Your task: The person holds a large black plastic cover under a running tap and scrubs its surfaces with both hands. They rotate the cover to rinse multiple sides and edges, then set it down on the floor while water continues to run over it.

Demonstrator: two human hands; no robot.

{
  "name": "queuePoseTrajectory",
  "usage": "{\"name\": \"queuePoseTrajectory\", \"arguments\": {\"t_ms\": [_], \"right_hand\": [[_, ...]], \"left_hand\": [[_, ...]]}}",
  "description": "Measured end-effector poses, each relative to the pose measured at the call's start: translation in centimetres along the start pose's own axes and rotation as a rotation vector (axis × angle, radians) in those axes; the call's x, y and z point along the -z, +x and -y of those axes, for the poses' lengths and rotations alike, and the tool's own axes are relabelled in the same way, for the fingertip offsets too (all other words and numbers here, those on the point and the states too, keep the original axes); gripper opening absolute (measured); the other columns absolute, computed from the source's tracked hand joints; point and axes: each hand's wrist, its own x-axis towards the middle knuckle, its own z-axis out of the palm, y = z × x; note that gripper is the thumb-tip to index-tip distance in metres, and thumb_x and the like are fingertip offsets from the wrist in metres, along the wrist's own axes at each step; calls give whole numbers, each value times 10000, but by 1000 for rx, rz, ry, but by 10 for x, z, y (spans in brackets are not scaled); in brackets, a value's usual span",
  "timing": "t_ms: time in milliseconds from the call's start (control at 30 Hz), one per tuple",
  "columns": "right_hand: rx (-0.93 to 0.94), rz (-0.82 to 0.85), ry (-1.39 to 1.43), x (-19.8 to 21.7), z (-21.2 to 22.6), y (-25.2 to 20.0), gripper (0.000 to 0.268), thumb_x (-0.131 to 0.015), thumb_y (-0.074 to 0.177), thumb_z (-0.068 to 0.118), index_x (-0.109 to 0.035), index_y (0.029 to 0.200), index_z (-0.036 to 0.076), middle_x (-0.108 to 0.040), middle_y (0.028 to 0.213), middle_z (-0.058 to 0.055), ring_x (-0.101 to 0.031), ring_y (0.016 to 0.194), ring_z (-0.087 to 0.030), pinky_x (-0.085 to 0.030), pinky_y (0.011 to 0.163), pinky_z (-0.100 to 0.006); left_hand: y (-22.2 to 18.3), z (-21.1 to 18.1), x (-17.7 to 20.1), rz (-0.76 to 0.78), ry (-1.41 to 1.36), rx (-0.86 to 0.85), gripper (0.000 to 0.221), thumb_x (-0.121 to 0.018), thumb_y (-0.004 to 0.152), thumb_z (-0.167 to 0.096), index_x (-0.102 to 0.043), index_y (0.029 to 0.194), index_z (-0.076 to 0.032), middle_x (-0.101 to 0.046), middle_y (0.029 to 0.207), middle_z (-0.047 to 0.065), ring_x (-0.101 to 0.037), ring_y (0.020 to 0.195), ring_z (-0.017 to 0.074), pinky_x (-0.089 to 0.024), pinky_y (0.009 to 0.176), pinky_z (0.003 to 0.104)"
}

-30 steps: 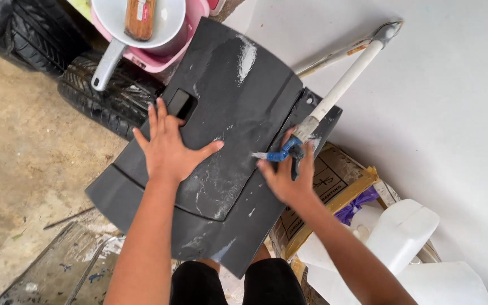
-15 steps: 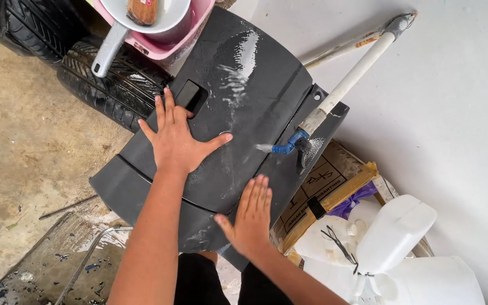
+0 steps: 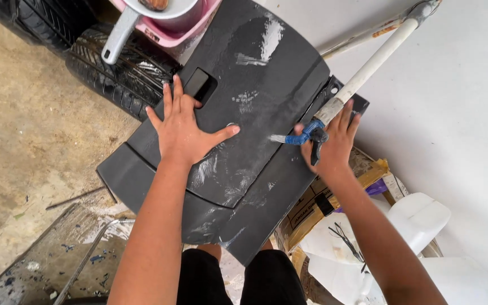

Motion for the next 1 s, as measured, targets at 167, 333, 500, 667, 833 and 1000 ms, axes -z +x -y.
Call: {"name": "queuePoseTrajectory", "arguments": {"t_ms": [167,333,500,667,833,1000], "right_hand": [[-64,-314,196,-18,28,-9,584,-460,1082,545,-336,1130,-24,-309,1565,-421,-147,1515,-542,-98,1224,-706],[-171,337,-119,9,101,-63,1159,185,957,771,-463,1481,-33,-438,1554,-291,-298,1534,-378,88,1254,-611],[77,130,-96,-24,166,-150,1011,133,1020,730,124,1523,-147,205,1645,-325,146,1532,-439,22,1260,-513],[233,19,2,-19,211,-209,1014,126,1018,751,56,1564,-101,112,1672,-302,93,1565,-419,20,1279,-501],[469,80,35,-27,219,-264,1115,-130,925,830,-37,1606,-48,-4,1706,-243,27,1605,-378,20,1317,-489],[367,86,-149,-14,152,-204,1044,-116,1008,790,-56,1607,-63,-46,1726,-199,-76,1578,-328,-110,1269,-478]], "left_hand": [[1,0,-3,12,21,26,893,-650,647,-914,-547,1104,-154,0,1729,84,13,1594,309,-3,1173,761],[-2,3,0,-3,-21,-23,810,-685,673,-866,-545,1075,-177,-39,1732,67,-22,1597,318,20,1172,750],[4,-5,-1,53,64,70,922,-586,636,-956,-551,1115,-170,29,1728,73,10,1595,326,-18,1163,780],[1,2,3,30,21,21,841,-650,666,-902,-554,1093,-184,24,1729,60,0,1600,319,1,1168,770],[0,2,0,18,2,35,835,-652,675,-898,-560,1095,-182,19,1726,69,-2,1598,331,9,1165,773],[-2,4,-1,-11,-17,3,822,-665,680,-894,-538,1066,-179,-16,1725,82,-19,1594,342,-3,1163,773]]}}
